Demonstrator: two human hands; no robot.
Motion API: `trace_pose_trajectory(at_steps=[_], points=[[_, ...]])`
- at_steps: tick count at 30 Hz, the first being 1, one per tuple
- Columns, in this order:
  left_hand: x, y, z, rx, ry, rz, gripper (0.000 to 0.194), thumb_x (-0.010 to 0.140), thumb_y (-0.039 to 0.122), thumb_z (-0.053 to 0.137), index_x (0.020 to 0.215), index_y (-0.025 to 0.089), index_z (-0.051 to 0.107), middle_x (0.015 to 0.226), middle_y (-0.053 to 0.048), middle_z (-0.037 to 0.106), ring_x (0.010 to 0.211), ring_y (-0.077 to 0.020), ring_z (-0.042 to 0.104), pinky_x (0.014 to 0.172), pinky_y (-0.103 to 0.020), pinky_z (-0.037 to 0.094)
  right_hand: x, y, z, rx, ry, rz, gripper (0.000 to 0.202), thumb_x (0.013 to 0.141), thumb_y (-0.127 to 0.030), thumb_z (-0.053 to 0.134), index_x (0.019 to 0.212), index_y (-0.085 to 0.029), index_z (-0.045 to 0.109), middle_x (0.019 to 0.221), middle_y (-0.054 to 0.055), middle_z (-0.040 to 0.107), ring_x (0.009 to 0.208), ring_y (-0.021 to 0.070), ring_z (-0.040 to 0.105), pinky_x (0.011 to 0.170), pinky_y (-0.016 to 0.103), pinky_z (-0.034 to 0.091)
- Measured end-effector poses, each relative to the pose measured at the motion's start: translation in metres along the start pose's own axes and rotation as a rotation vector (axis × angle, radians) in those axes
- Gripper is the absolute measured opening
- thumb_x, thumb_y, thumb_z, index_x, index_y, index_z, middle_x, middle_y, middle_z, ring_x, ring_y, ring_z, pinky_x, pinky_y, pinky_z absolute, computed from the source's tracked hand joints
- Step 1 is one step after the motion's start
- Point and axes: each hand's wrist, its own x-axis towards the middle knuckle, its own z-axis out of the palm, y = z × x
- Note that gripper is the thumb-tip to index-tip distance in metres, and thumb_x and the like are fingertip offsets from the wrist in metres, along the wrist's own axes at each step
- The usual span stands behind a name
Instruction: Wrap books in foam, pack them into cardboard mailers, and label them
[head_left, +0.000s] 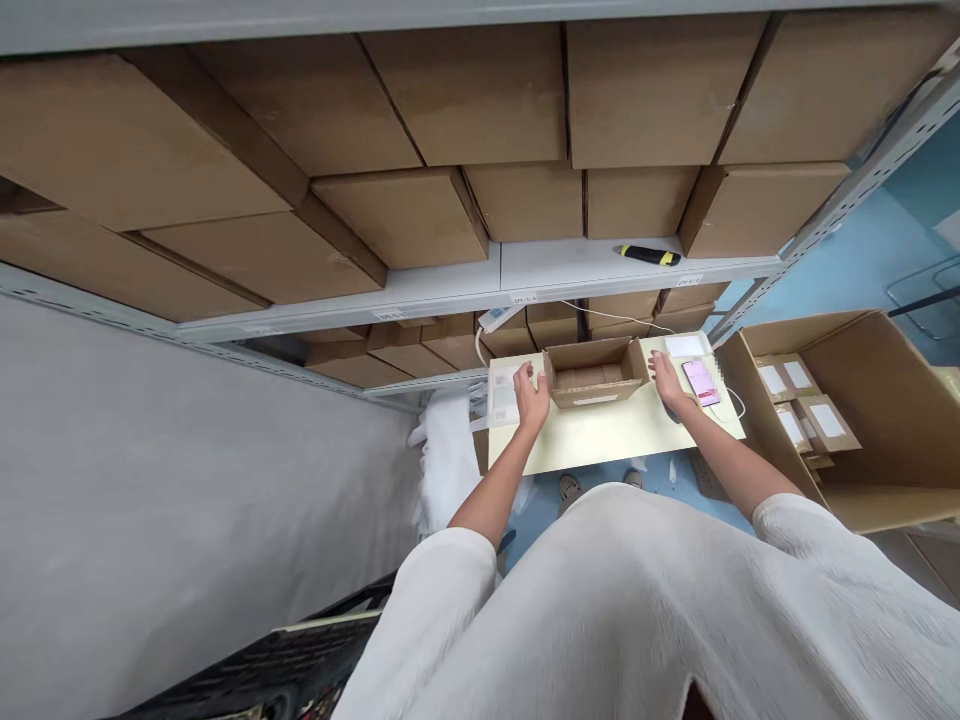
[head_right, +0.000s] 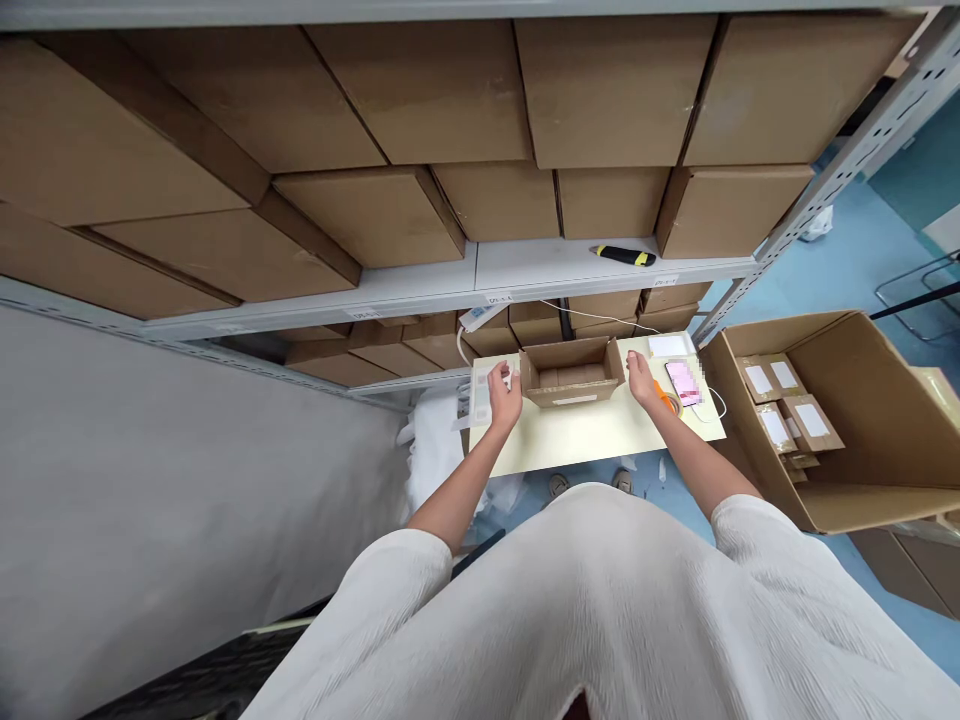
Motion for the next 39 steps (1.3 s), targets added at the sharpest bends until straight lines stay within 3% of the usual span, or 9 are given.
trace_pose_trajectory(at_steps=[3,5,8,12,16,20,26,33,39], points=[[0.009,0.025,-0.003,0.057,-0.08,0.257,0.028,0.111,0.036,0.052,0.131,0.025,0.068,0.132,-0.013,0.071,0.127,-0.027,0.067,0.114,-0.042,0.054,0.01,-0.019,-0.002,-0.063,0.087,-0.199,0.059,0.106,-0.066,0.044,0.136,-0.022,0.07,0.14,0.017,0.069,0.127,0.0317,0.065,0.113,0.052,0.056],[0.015,0.041,-0.001,0.096,-0.17,0.331,0.026,0.11,0.028,0.051,0.126,0.025,0.071,0.128,-0.011,0.073,0.122,-0.0261,0.069,0.11,-0.04,0.057,0.018,-0.033,0.001,-0.123,0.0,-0.349,0.043,0.106,-0.055,0.051,0.124,-0.024,0.074,0.129,0.014,0.071,0.122,0.0309,0.066,0.108,0.05,0.058],[0.022,0.054,0.006,0.204,-0.275,0.337,0.027,0.108,0.024,0.055,0.128,0.023,0.072,0.129,-0.012,0.075,0.124,-0.0279,0.07,0.111,-0.042,0.056,0.03,-0.047,0.008,-0.212,-0.144,-0.427,0.031,0.105,-0.041,0.054,0.12,-0.025,0.076,0.125,0.012,0.071,0.116,0.0297,0.068,0.106,0.049,0.059],[0.028,0.048,0.01,0.37,-0.352,0.229,0.032,0.103,0.02,0.059,0.132,0.019,0.073,0.139,-0.016,0.073,0.134,-0.0343,0.067,0.118,-0.049,0.052,0.042,-0.042,0.011,-0.406,-0.236,-0.327,0.033,0.102,-0.034,0.058,0.127,-0.02,0.075,0.131,0.015,0.068,0.124,0.0319,0.067,0.113,0.049,0.056],[0.026,0.025,0.005,0.43,-0.463,0.1,0.042,0.098,0.026,0.067,0.139,0.02,0.072,0.149,-0.016,0.068,0.145,-0.0372,0.06,0.126,-0.049,0.046,0.043,-0.028,0.005,-0.567,-0.363,-0.3,0.061,0.097,-0.043,0.072,0.153,-0.019,0.063,0.158,0.019,0.056,0.149,0.036,0.055,0.126,0.052,0.046],[0.017,0.001,0.001,0.4,-0.617,0.085,0.067,0.087,0.035,0.081,0.151,0.02,0.065,0.17,-0.017,0.05,0.162,-0.0398,0.044,0.133,-0.049,0.039,0.039,-0.028,0.003,-0.725,-0.538,-0.281,0.118,0.084,-0.068,0.086,0.18,-0.03,0.028,0.188,0.016,0.017,0.167,0.0463,0.031,0.13,0.059,0.041],[0.001,-0.021,0.007,0.366,-0.633,0.134,0.09,0.077,0.034,0.092,0.159,0.022,0.057,0.184,-0.018,0.025,0.171,-0.0453,0.027,0.137,-0.055,0.035,0.046,-0.05,0.028,-0.988,-0.646,-0.166,0.162,0.064,-0.077,0.095,0.181,-0.042,-0.012,0.186,0.006,-0.031,0.167,0.0546,0.024,0.121,0.064,0.051],[-0.006,-0.032,0.016,0.244,-0.572,0.144,0.091,0.081,0.028,0.09,0.164,0.027,0.053,0.183,-0.017,0.027,0.167,-0.0493,0.034,0.13,-0.062,0.043,0.065,-0.061,0.053,-1.164,-0.699,0.009,0.176,0.055,-0.079,0.098,0.178,-0.039,-0.022,0.187,0.009,-0.028,0.17,0.0546,0.009,0.124,0.067,0.047],[-0.007,-0.051,0.014,-0.014,-0.419,0.144,0.069,0.098,0.031,0.069,0.165,0.025,0.051,0.169,-0.016,0.051,0.158,-0.0344,0.052,0.131,-0.052,0.046,0.073,-0.061,0.057,-1.186,-0.721,0.038,0.176,0.054,-0.086,0.094,0.179,-0.039,-0.021,0.189,0.009,-0.021,0.169,0.0555,0.008,0.125,0.072,0.042]])
